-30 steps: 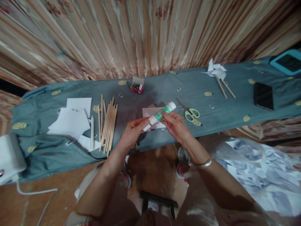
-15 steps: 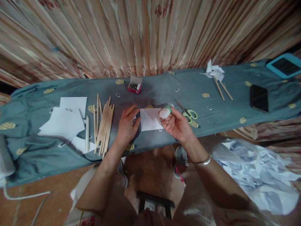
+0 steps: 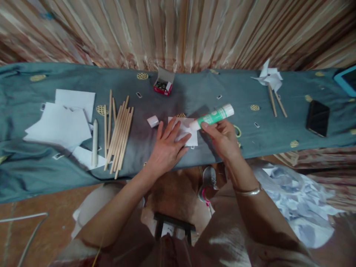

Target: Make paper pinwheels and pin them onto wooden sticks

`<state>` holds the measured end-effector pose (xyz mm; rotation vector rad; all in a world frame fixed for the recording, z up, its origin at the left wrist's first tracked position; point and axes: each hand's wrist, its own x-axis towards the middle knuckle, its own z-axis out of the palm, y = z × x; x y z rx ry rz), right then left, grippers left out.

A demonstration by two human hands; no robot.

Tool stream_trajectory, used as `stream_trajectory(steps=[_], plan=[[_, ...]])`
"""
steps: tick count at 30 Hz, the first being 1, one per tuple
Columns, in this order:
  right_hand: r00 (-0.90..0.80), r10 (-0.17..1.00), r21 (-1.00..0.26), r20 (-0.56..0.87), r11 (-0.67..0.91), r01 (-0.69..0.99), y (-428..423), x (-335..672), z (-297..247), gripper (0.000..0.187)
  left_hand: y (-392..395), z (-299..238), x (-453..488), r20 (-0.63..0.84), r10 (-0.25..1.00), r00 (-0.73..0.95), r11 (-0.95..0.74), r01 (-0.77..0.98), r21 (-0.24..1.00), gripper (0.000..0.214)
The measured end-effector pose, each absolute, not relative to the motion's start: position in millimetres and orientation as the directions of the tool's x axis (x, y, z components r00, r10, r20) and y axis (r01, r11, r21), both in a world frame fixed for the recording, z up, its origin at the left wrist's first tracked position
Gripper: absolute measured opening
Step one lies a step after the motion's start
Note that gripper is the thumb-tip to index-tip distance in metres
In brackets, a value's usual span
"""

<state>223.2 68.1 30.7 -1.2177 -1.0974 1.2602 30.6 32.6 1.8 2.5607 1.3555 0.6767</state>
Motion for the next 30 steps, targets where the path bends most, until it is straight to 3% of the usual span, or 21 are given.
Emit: stream_trajectory(steps=[8,15,18,24,30], plan=[[-0.028,0.991,-0.898,0.134,0.133,0.42,61.4,216.3,18.0,0.041,31.7,-0.7,32.8,0.221,0.846,0.486,-0.533,0.744,0.404,0.044],[-0.079,0.976,-0.711,0.203,0.203,0.674,60.8,211.3,19.2,0.035,30.7,0.0,32.9,0.229,0.848,0.478,-0.529,0.734,0.427,0.044],[-0.079,0.977,-0.667,0.199,0.194,0.719,61.1,209.0,21.3,0.034,30.5,0.0,33.2,0.229,0.853,0.468,-0.52,0.732,0.439,0.043],[-0.116,0.984,-0.718,0.137,0.179,0.673,62.4,204.6,26.0,0.029,30.0,-0.1,33.8,0.226,0.855,0.466,-0.516,0.734,0.441,0.041],[-0.133,0.988,-0.693,0.084,0.153,0.704,63.0,201.4,29.3,0.026,30.1,1.3,33.4,0.215,0.854,0.473,-0.517,0.728,0.45,0.041]])
